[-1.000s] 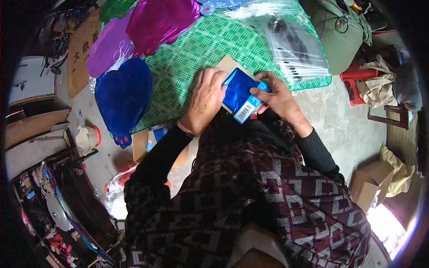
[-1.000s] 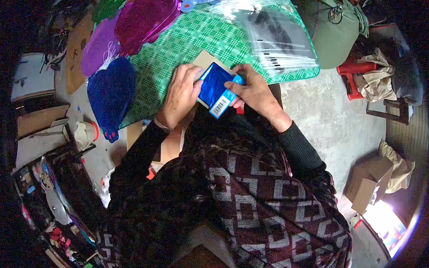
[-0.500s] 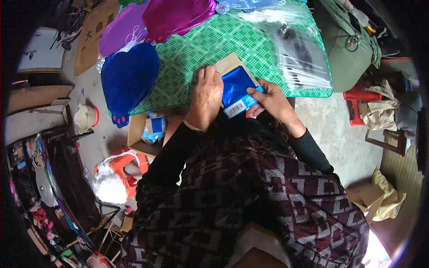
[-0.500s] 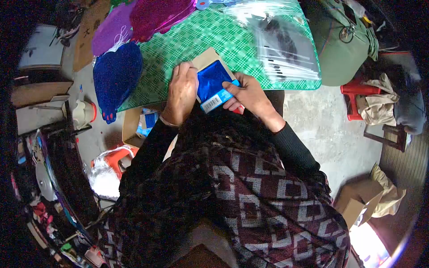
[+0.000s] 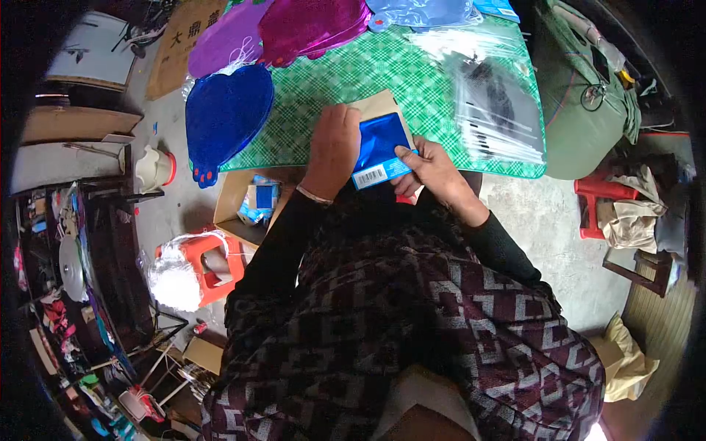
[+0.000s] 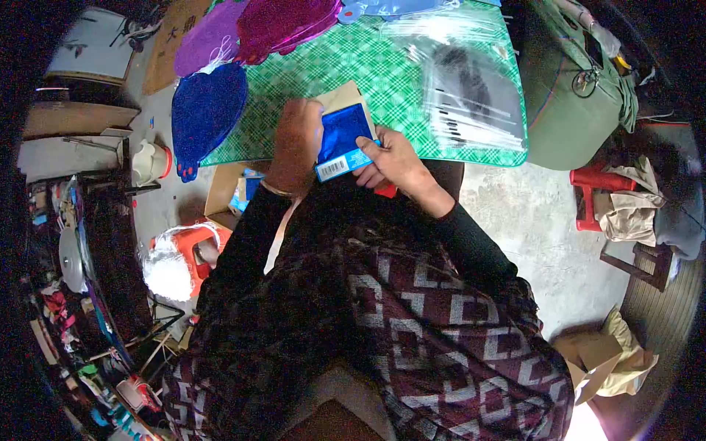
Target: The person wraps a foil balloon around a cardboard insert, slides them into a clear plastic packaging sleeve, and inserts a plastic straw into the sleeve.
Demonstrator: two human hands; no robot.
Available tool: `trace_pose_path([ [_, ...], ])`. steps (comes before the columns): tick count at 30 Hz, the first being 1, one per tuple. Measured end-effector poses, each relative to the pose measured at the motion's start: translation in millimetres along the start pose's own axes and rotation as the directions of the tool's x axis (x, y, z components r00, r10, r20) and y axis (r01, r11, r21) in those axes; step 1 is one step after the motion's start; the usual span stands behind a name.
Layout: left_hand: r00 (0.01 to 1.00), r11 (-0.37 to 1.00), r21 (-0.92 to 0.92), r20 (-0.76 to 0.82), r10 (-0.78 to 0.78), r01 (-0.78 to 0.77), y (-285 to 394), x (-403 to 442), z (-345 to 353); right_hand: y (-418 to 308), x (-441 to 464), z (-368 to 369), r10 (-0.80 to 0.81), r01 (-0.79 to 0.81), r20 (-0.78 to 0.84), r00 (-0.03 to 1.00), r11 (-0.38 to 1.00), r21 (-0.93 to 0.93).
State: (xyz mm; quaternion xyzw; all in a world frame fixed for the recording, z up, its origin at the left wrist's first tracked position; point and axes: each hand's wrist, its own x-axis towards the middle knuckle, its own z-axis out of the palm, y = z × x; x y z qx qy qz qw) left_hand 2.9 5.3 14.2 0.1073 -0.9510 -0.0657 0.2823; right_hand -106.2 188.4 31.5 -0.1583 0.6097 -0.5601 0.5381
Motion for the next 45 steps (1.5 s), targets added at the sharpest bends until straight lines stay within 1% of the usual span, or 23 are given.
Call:
trace_pose_path([
  [7,1.000,0.991,-0.136,-0.021,0.013,-0.016,-2,3,-10,-5,-13,-5,-0.040,0.040,-0.023,0.999,0.999,-0.013],
  [11,0.991,0.973,-0.216,0.087,0.102,-0.081,-17,10,-16,-4,-18,-6,-0.102,0.102,-0.011,0.995,0.994,-0.049],
  [17,0.979,0.947,-0.280,0.080,0.188,-0.159,-14,23,-25,3,-14,7,-0.146,0.139,-0.104,0.984,0.987,-0.075],
  [21,0.992,0.956,-0.278,0.060,0.115,-0.094,-20,21,-19,11,-14,17,-0.207,0.202,-0.189,0.960,0.978,-0.047],
  [27,1.000,0.939,-0.343,-0.016,0.025,-0.029,-9,6,-10,22,-8,22,-0.199,0.212,-0.197,0.960,0.976,0.048],
  [31,0.969,0.940,-0.337,-0.214,-0.121,0.042,-4,6,-14,24,-9,26,-0.237,0.262,-0.227,0.945,0.961,0.086],
  [32,0.969,0.941,-0.335,-0.215,-0.120,0.042,-4,6,-14,23,-9,27,-0.238,0.263,-0.225,0.945,0.961,0.087],
  [36,0.960,0.868,-0.479,-0.158,-0.231,0.130,-4,2,-14,19,-16,29,-0.225,0.250,-0.234,0.946,0.964,0.087],
  [37,0.960,0.868,-0.478,-0.157,-0.231,0.131,-6,2,-14,18,-17,30,-0.224,0.250,-0.233,0.946,0.964,0.088],
  [41,0.961,0.750,-0.613,0.061,-0.269,0.249,-12,-1,-18,16,-21,32,-0.270,0.295,-0.186,0.945,0.947,0.124],
  [42,0.962,0.750,-0.613,0.062,-0.267,0.248,-10,0,-21,16,-21,32,-0.269,0.295,-0.187,0.945,0.947,0.125],
  [45,0.863,0.523,-0.693,0.330,-0.382,0.496,-2,2,-37,14,-24,30,-0.257,0.276,-0.165,0.952,0.955,0.109],
])
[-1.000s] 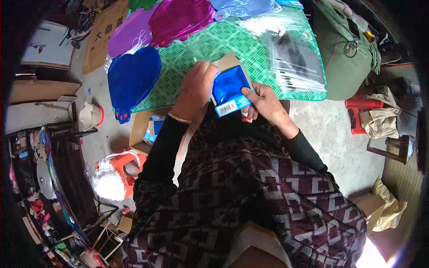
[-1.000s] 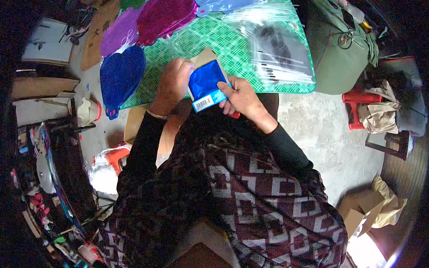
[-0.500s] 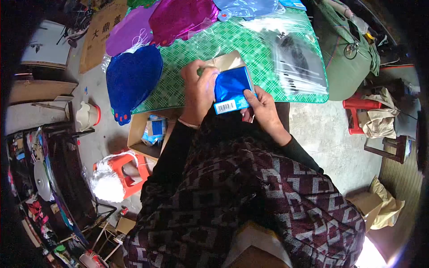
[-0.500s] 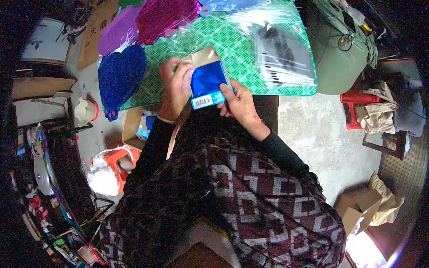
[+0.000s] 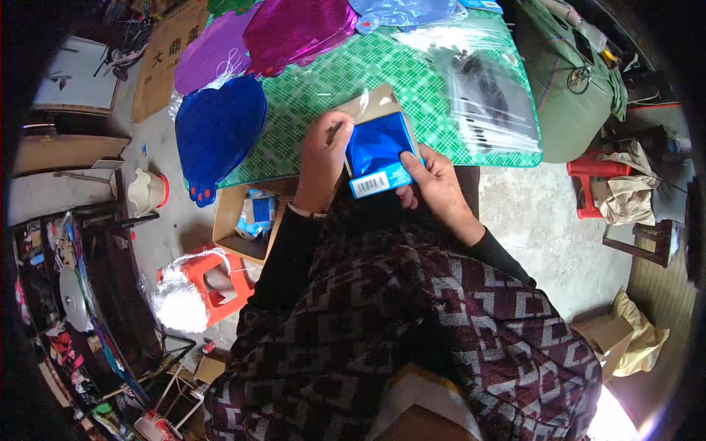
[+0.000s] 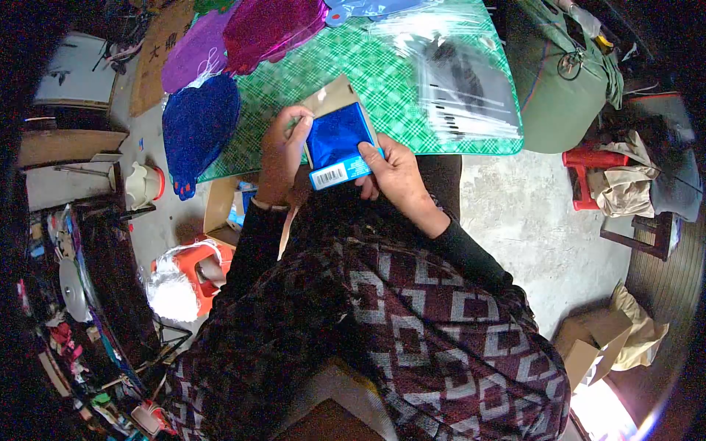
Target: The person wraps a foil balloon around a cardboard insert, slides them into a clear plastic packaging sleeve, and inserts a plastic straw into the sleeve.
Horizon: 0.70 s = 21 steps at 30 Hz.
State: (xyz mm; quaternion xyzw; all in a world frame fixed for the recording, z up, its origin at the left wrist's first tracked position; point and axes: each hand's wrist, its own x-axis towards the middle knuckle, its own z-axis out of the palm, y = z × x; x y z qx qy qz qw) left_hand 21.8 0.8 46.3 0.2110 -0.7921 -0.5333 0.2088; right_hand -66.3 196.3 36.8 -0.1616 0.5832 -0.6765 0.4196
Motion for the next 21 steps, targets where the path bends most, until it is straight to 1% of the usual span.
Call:
trace_pose_path([
  [1,0.995,0.993,-0.062,0.038,-0.095,0.098,4,-1,0,-1,0,-1,0.005,-0.005,0.006,1.000,1.000,-0.008],
  [2,0.995,0.993,-0.064,0.040,-0.096,0.098,6,-2,1,-2,-1,-1,0.006,-0.006,0.004,1.000,1.000,-0.008],
  [7,0.993,0.991,-0.118,0.109,-0.047,0.060,11,-6,3,-8,-6,-2,0.061,-0.061,0.012,0.998,0.998,0.000],
  [12,0.997,0.998,-0.067,0.070,-0.008,0.013,9,-13,9,-11,-14,-10,0.121,-0.121,0.025,0.992,0.993,0.000],
  [17,0.996,0.988,-0.152,0.076,0.046,-0.034,8,-25,17,-8,-26,-14,0.144,-0.141,0.039,0.989,0.988,-0.054],
  [21,0.992,0.988,-0.152,0.121,0.015,0.004,11,-32,18,11,-32,-13,-0.028,0.018,-0.064,0.998,0.987,-0.158],
])
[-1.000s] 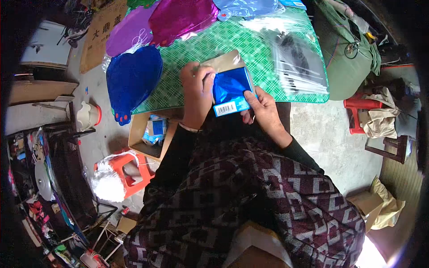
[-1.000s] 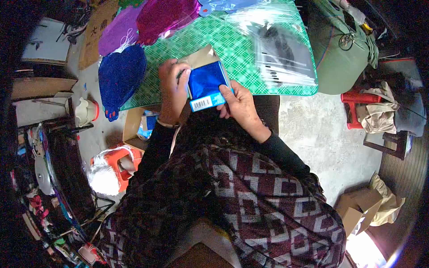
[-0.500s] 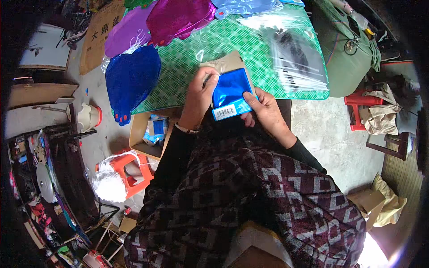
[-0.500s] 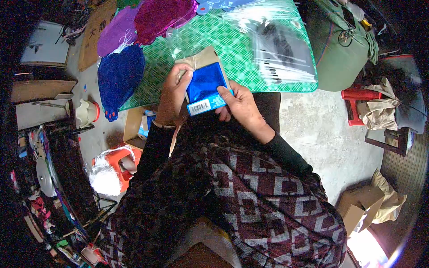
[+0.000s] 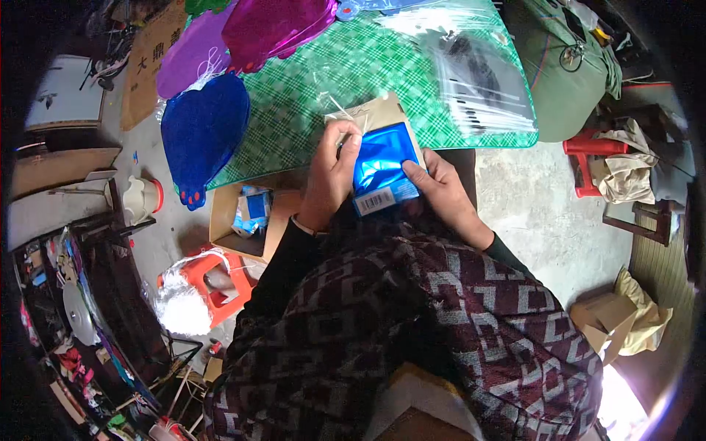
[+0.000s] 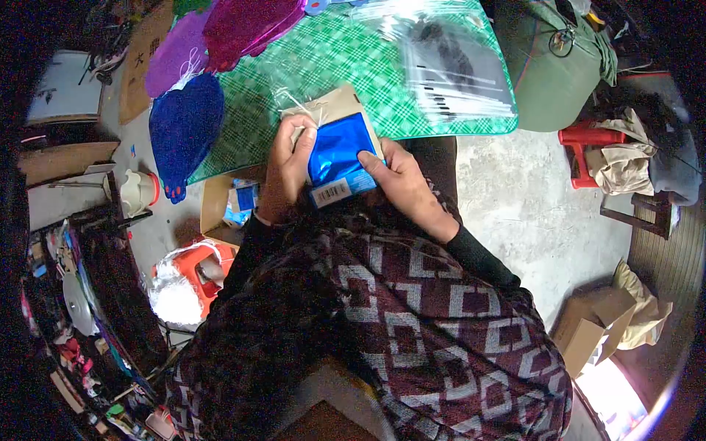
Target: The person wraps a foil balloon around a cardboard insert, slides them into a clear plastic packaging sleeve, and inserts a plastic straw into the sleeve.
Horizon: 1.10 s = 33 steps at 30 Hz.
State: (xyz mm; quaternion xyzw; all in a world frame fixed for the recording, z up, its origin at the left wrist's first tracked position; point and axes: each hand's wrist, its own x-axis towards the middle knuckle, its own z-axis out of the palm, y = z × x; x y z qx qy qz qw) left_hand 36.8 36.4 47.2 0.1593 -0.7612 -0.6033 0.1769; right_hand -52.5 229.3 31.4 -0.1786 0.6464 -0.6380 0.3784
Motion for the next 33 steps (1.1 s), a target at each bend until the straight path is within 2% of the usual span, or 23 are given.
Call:
trace_pose_path([
  [6,0.997,0.997,-0.024,-0.002,-0.074,0.073,9,-15,4,14,-7,-1,-0.061,0.055,-0.036,0.997,0.985,-0.162],
  [11,0.997,0.999,-0.030,-0.072,-0.027,0.024,0,-29,21,4,-15,-1,-0.037,0.039,0.009,0.999,0.955,-0.294],
  [15,0.988,0.995,-0.046,-0.126,-0.094,0.088,6,-31,27,1,-19,3,0.037,-0.050,-0.045,0.998,0.949,-0.310],
  [21,0.978,0.997,0.026,-0.199,-0.059,0.066,6,-32,33,-5,-20,5,0.049,-0.058,-0.041,0.998,0.964,-0.259],
  [25,0.974,0.992,0.104,-0.220,-0.045,0.070,-2,-33,36,-2,-20,3,0.011,-0.011,-0.003,1.000,0.998,-0.065],
  [26,0.976,0.992,0.103,-0.213,-0.046,0.069,-2,-33,36,-2,-20,2,0.012,-0.013,-0.011,1.000,0.998,-0.063],
  [30,0.972,0.989,0.146,-0.224,0.064,-0.031,-2,-33,38,-3,-20,-2,0.001,-0.015,-0.070,0.998,0.978,-0.208],
  [31,0.974,0.989,0.146,-0.219,0.065,-0.033,-2,-33,38,-2,-19,-1,0.000,-0.016,-0.075,0.997,0.979,-0.206],
  [33,0.976,0.986,0.157,-0.204,0.081,-0.049,-1,-34,38,0,-14,6,-0.086,0.073,-0.203,0.975,0.995,-0.073],
])
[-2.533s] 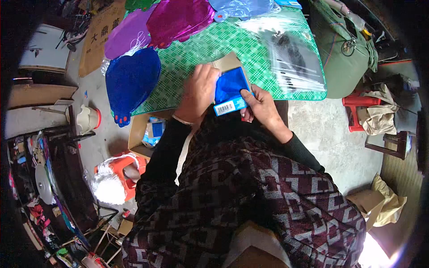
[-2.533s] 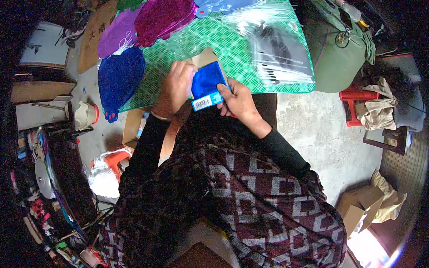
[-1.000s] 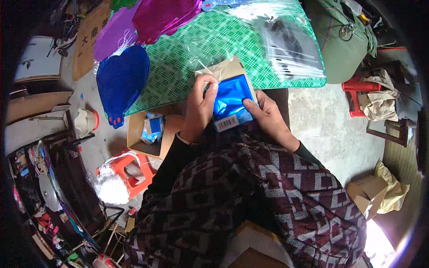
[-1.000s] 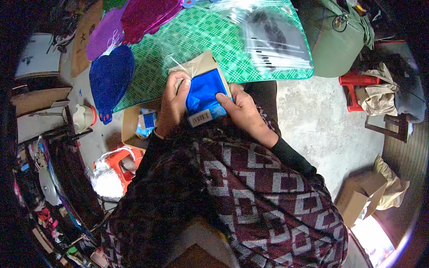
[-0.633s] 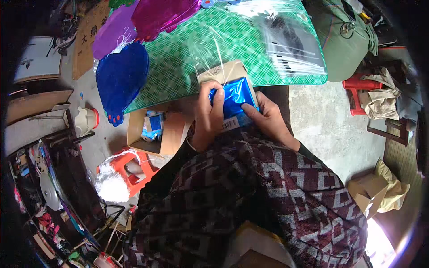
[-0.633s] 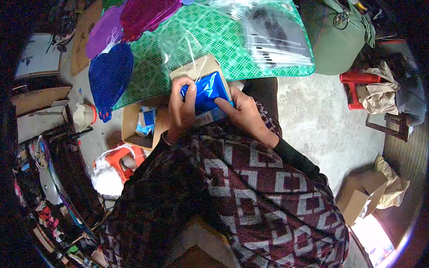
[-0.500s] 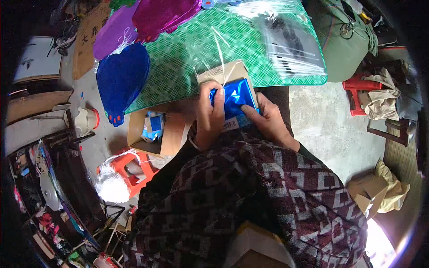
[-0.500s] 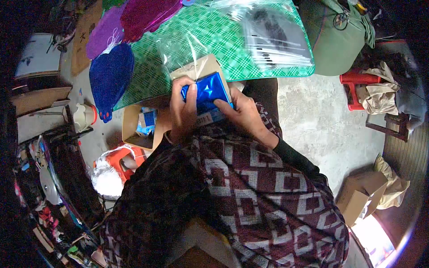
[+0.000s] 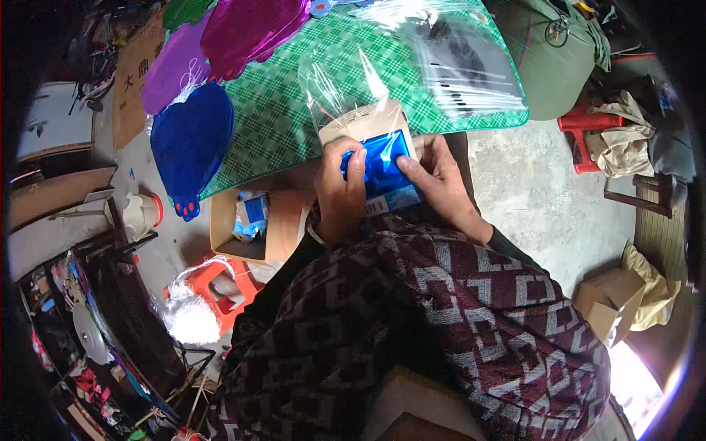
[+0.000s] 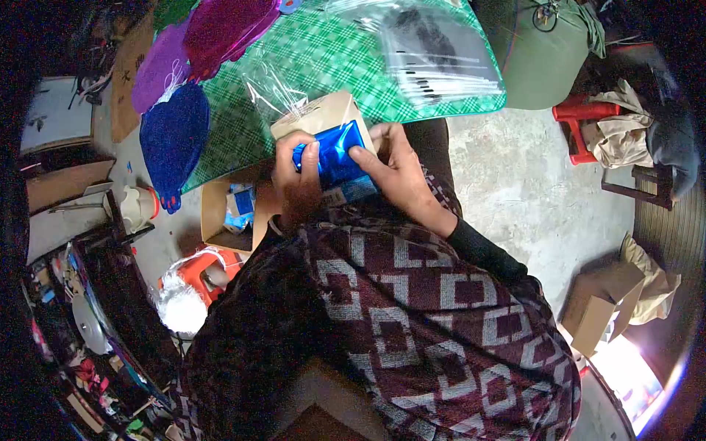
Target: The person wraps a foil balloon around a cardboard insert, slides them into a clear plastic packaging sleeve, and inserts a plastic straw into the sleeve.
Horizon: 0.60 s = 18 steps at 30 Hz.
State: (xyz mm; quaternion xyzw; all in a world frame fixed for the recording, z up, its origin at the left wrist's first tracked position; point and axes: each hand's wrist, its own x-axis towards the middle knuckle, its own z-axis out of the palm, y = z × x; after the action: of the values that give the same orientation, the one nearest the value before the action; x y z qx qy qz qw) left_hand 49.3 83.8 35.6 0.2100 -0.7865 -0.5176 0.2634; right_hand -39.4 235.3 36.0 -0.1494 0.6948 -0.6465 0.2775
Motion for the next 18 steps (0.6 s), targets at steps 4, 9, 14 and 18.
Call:
trace_pose_path([
  [4,0.999,0.999,0.008,0.017,0.031,-0.031,0,0,0,-7,8,-1,-0.052,0.069,-0.129,0.990,0.989,0.134],
  [9,0.997,0.997,0.009,0.020,0.071,-0.071,0,3,0,-19,19,-15,-0.062,0.068,-0.063,0.996,0.993,0.100],
  [14,0.998,0.999,0.000,0.018,0.053,-0.053,0,0,0,-10,21,-19,-0.145,0.144,-0.041,0.989,0.989,-0.011],
  [18,0.999,0.999,0.026,0.014,0.037,-0.037,1,-1,0,-9,17,-21,-0.181,0.169,-0.057,0.982,0.971,-0.169],
])
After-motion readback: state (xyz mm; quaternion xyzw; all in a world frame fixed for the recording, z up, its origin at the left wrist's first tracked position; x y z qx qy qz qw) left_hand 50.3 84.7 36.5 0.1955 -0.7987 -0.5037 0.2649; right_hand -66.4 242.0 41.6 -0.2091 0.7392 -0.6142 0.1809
